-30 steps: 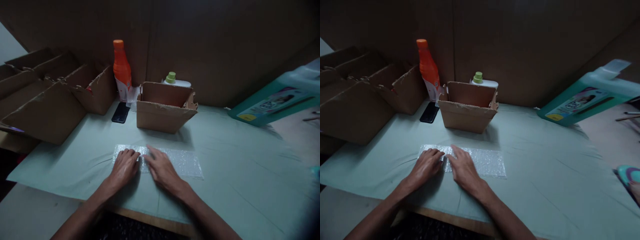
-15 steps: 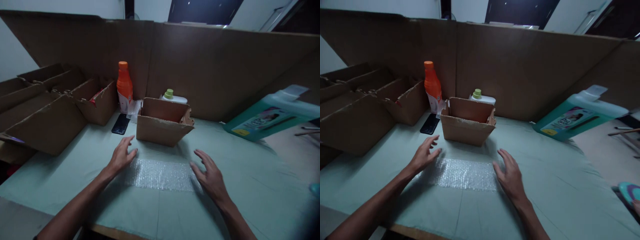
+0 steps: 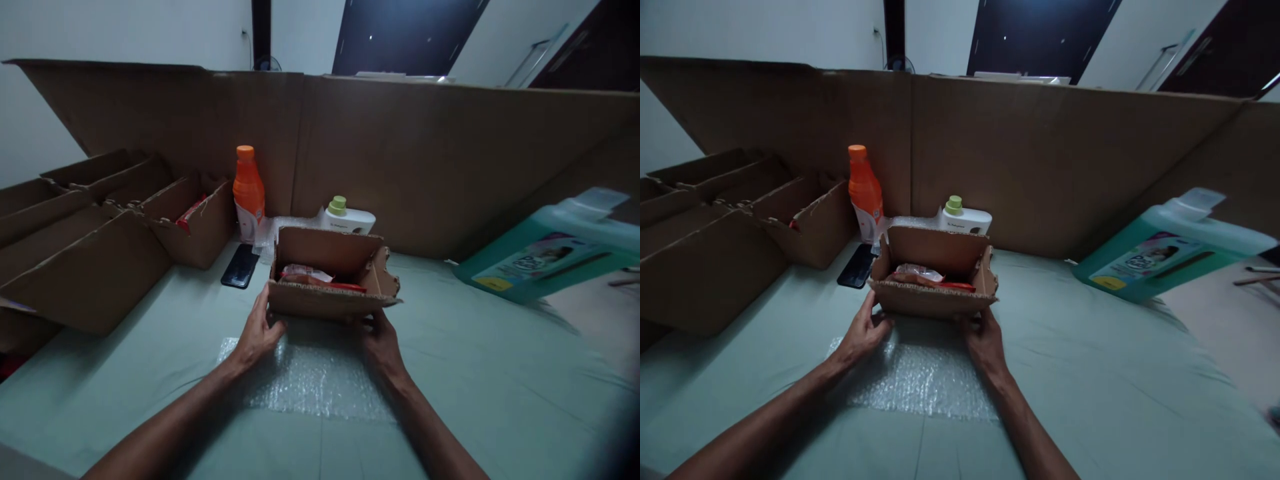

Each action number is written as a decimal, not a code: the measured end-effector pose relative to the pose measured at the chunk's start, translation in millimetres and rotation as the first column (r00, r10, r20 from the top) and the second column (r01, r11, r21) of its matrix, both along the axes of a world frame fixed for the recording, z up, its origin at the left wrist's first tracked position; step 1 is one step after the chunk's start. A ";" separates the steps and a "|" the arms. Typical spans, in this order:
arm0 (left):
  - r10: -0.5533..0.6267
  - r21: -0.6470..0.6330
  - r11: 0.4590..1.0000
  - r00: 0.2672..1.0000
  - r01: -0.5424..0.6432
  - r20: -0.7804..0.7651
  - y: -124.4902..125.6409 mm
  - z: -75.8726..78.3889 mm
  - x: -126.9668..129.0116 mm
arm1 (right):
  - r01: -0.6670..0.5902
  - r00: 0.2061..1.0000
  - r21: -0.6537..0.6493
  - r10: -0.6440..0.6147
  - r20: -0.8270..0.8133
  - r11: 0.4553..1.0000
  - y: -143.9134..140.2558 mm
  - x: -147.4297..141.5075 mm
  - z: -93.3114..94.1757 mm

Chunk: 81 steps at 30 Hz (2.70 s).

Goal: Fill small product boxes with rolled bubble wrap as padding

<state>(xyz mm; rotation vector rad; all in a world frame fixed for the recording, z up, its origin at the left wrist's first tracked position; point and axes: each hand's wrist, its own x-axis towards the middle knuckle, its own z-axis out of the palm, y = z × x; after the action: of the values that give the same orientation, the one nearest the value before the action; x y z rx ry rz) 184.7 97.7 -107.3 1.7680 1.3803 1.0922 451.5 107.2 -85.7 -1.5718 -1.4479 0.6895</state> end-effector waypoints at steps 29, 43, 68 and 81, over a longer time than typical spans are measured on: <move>-0.006 0.311 0.935 0.883 0.172 -0.470 -93.8 -12.9 -75.7 | -0.057 0.713 0.089 -0.022 0.701 0.994 -112.1 110.5 -27.4; 0.349 0.108 0.935 0.821 -0.338 -0.451 -104.8 9.5 -73.9 | -0.193 0.870 -0.221 0.271 0.411 0.956 -116.3 54.2 7.2; -0.510 -0.275 0.781 0.827 0.561 0.238 -155.1 47.1 -54.8 | -0.509 0.602 -0.272 0.112 -0.791 0.816 -202.2 -36.6 20.4; -0.189 -0.243 0.963 0.934 0.116 -0.304 -110.1 2.4 15.7 | -0.256 0.962 -0.046 0.249 -0.113 0.966 -188.2 -9.8 9.4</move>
<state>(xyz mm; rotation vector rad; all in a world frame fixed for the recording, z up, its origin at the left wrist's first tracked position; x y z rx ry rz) 200.4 -12.4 -104.8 1.9095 1.4594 0.5539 441.7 -81.0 -76.3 -1.3845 -1.5757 0.9593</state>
